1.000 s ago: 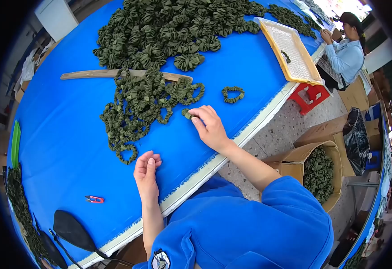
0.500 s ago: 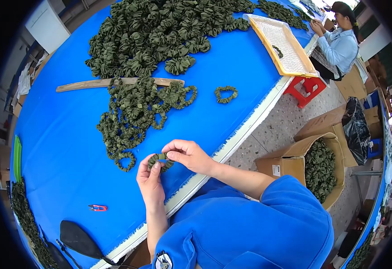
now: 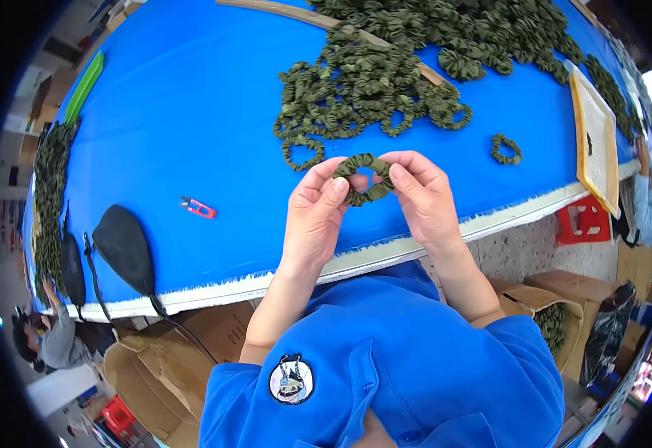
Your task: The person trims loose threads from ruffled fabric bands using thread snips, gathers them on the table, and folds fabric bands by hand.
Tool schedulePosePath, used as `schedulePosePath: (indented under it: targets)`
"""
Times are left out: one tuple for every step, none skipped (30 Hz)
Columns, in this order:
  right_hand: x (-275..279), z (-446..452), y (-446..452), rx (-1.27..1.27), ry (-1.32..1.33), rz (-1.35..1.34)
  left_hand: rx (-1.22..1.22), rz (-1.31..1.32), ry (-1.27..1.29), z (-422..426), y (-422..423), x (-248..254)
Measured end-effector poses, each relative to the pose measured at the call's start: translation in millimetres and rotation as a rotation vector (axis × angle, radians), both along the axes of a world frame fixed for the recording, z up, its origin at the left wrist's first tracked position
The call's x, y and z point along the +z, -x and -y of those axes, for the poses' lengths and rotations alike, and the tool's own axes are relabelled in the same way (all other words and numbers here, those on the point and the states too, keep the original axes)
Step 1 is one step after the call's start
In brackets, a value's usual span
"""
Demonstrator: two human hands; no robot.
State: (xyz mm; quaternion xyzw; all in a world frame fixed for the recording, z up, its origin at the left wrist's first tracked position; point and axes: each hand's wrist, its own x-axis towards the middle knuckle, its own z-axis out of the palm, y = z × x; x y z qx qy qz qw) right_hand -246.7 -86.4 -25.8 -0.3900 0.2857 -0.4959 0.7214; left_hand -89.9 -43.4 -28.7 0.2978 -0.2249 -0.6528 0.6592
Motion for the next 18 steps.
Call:
schedulePosePath:
  targets:
    - [3.9,0.1,-1.2,0.003,0.0,-0.005,0.004,-0.018,0.001,-1.0,-1.1,0.8]
    - [7.2,0.2,-2.3,0.007,0.01,0.001,0.017,-0.018,0.003,-1.7,-2.0,2.1]
    - [7.7,0.9,-2.7,0.007,0.019,-0.003,0.026,-0.028,0.004,-2.5,-2.6,3.5]
    - [8.1,1.3,-3.4,0.006,0.027,-0.007,0.033,-0.037,0.004,-3.1,-3.6,5.0]
    - [9.1,1.3,-5.0,0.014,0.028,-0.008,0.041,-0.038,0.005,-3.6,-4.9,6.3]
    - [10.6,0.9,-6.1,0.01,0.042,-0.021,0.038,-0.03,0.013,-4.1,-5.9,7.5]
    - [12.4,0.2,-6.8,0.006,0.056,-0.036,0.034,-0.022,0.021,-4.5,-6.6,8.6]
    - [14.2,-0.7,-7.1,0.001,0.068,-0.051,0.03,-0.016,0.027,-5.2,-7.0,9.6]
    - [15.7,-1.5,-7.3,-0.004,0.08,-0.067,0.025,-0.01,0.032,-5.9,-7.1,10.7]
    - [17.0,-1.8,-7.7,0.002,0.078,-0.071,0.032,-0.014,0.029,-6.1,-7.3,12.2]
    - [18.1,-1.7,-8.5,0.017,0.083,-0.084,0.007,0.033,0.046,-5.4,-7.8,14.5]
    - [19.3,-1.7,-9.6,0.032,0.087,-0.096,-0.017,0.081,0.063,-4.7,-8.7,16.8]
    - [20.4,-2.0,-10.9,0.048,0.091,-0.108,-0.041,0.13,0.078,-4.5,-9.7,18.3]
    - [21.6,-2.3,-12.4,0.064,0.094,-0.118,-0.064,0.179,0.092,-4.9,-10.8,18.7]
    - [23.6,-2.5,-14.0,0.071,0.092,-0.118,-0.057,0.18,0.088,-5.3,-11.6,18.4]
    - [26.3,-2.3,-15.6,0.072,0.054,-0.073,-0.035,0.143,0.081,-5.1,-11.8,18.3]
    - [29.1,-1.5,-17.1,0.071,0.017,-0.029,-0.013,0.105,0.075,-4.3,-11.7,18.2]
    - [31.5,-0.7,-18.3,0.07,-0.019,0.015,0.008,0.068,0.071,-3.5,-11.1,18.3]
